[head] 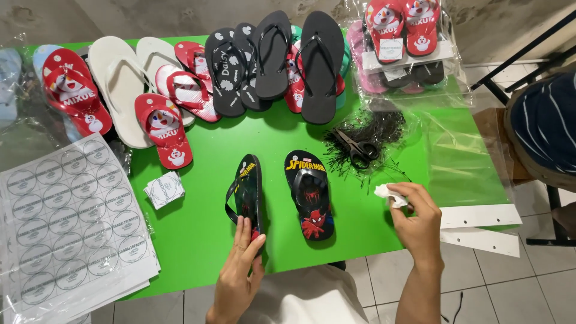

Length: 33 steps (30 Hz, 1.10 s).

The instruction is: Cleaning flip-flops with a cloth and placing them into plastic bags for packaging.

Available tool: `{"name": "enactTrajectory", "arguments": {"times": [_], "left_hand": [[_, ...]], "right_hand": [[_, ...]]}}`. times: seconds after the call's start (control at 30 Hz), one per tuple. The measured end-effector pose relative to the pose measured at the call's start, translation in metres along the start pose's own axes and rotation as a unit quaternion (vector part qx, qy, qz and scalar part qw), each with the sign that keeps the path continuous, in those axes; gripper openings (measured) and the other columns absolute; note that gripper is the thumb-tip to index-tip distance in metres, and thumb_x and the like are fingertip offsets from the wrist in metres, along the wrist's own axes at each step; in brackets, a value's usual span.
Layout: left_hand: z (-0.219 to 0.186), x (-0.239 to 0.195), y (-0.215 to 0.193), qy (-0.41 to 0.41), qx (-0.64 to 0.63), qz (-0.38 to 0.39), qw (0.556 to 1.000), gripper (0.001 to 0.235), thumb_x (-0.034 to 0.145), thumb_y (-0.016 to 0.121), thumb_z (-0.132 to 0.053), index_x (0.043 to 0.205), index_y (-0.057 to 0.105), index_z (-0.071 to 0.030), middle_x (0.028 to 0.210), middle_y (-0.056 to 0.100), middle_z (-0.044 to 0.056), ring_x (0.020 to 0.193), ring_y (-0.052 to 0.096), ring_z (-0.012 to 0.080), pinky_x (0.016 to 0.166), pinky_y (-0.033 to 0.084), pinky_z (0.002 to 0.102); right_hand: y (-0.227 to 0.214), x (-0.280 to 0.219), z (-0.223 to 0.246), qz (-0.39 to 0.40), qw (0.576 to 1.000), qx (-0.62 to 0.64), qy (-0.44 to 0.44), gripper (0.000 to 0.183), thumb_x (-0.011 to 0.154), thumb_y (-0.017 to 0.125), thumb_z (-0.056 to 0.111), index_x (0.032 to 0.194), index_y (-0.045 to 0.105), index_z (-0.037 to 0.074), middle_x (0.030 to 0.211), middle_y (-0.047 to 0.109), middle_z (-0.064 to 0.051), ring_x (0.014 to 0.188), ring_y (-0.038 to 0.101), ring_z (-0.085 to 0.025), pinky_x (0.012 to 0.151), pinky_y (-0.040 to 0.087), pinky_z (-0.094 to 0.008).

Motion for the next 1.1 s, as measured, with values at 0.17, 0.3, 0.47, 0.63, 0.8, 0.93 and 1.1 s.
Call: {"name": "enactTrajectory", "arguments": {"times": [0.17, 0.3, 0.47, 0.63, 0.8, 0.93, 1.1], "left_hand": [[-0.001, 0.014, 0.009, 0.015, 0.060, 0.061, 0.996, 0.043, 0.102, 0.053, -0.004, 0.146, 0.052, -0.003, 0.162, 0.035, 0.025, 0.153, 0.030, 0.0484, 0.124, 0.034, 0.058], [0.001, 0.020, 0.016, 0.057, 0.141, 0.114, 0.982, 0.043, 0.101, 0.057, -0.009, 0.144, 0.055, -0.007, 0.161, 0.037, 0.023, 0.152, 0.030, 0.0489, 0.122, 0.034, 0.060], [0.001, 0.030, 0.018, 0.054, 0.137, 0.112, 0.983, 0.034, 0.096, 0.066, -0.014, 0.129, 0.065, -0.006, 0.150, 0.054, 0.017, 0.144, 0.045, 0.0436, 0.118, 0.040, 0.057], [-0.002, 0.048, 0.010, 0.058, 0.122, 0.081, 0.988, 0.032, 0.091, 0.074, -0.023, 0.119, 0.071, -0.009, 0.137, 0.067, 0.009, 0.133, 0.060, 0.0340, 0.109, 0.047, 0.051], [-0.009, 0.068, 0.005, 0.070, 0.075, 0.072, 0.992, 0.026, 0.092, 0.071, -0.032, 0.106, 0.074, -0.011, 0.116, 0.077, 0.002, 0.115, 0.070, 0.0245, 0.101, 0.048, 0.051], [-0.006, 0.073, 0.002, 0.080, 0.062, 0.055, 0.993, 0.022, 0.092, 0.071, -0.029, 0.103, 0.074, -0.010, 0.112, 0.077, 0.003, 0.109, 0.072, 0.0250, 0.099, 0.049, 0.050], [-0.001, 0.069, -0.006, 0.075, 0.039, 0.016, 0.996, 0.017, 0.091, 0.069, -0.024, 0.101, 0.075, -0.010, 0.106, 0.078, 0.001, 0.102, 0.073, 0.0249, 0.097, 0.051, 0.048]], "right_hand": [[0.007, -0.014, -0.020, 0.053, 0.998, 0.009, 0.015, 0.040, 0.084, 0.065, -0.007, 0.119, 0.075, 0.009, 0.118, 0.072, -0.009, 0.111, 0.066, -0.022, 0.090, 0.059, -0.031], [0.007, -0.025, -0.026, 0.044, 0.997, -0.016, -0.057, 0.041, 0.076, 0.065, -0.009, 0.112, 0.076, 0.008, 0.112, 0.074, -0.007, 0.107, 0.068, -0.022, 0.108, 0.050, -0.046], [0.017, -0.032, -0.023, 0.109, 0.992, 0.013, -0.069, 0.046, 0.082, 0.071, 0.004, 0.127, 0.070, 0.011, 0.124, 0.070, -0.009, 0.115, 0.066, -0.024, 0.106, 0.055, -0.046], [0.001, -0.026, -0.046, 0.086, 0.993, 0.081, -0.002, 0.034, 0.093, 0.065, 0.032, 0.121, 0.071, 0.016, 0.125, 0.070, -0.010, 0.077, 0.072, -0.013, 0.051, 0.064, -0.017], [-0.021, 0.011, -0.034, -0.001, 0.999, -0.039, -0.023, 0.015, 0.094, 0.069, -0.001, 0.105, 0.077, 0.004, 0.101, 0.072, -0.011, 0.072, 0.059, -0.011, 0.052, 0.043, -0.022], [0.013, 0.026, -0.037, 0.124, 0.987, -0.062, -0.086, 0.027, 0.087, 0.074, 0.007, 0.113, 0.075, 0.009, 0.108, 0.069, -0.008, 0.101, 0.064, -0.021, 0.090, 0.059, -0.032], [0.038, 0.042, -0.037, 0.201, 0.932, -0.217, -0.211, 0.035, 0.087, 0.068, 0.000, 0.116, 0.073, 0.020, 0.118, 0.066, -0.008, 0.108, 0.063, -0.028, 0.086, 0.059, -0.045]]}}
Point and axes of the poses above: each hand's wrist, its own x-axis towards the middle knuckle, its own y-axis out of the palm, z = x × y, the point moved 5 cm from there along x, towards the middle knuckle
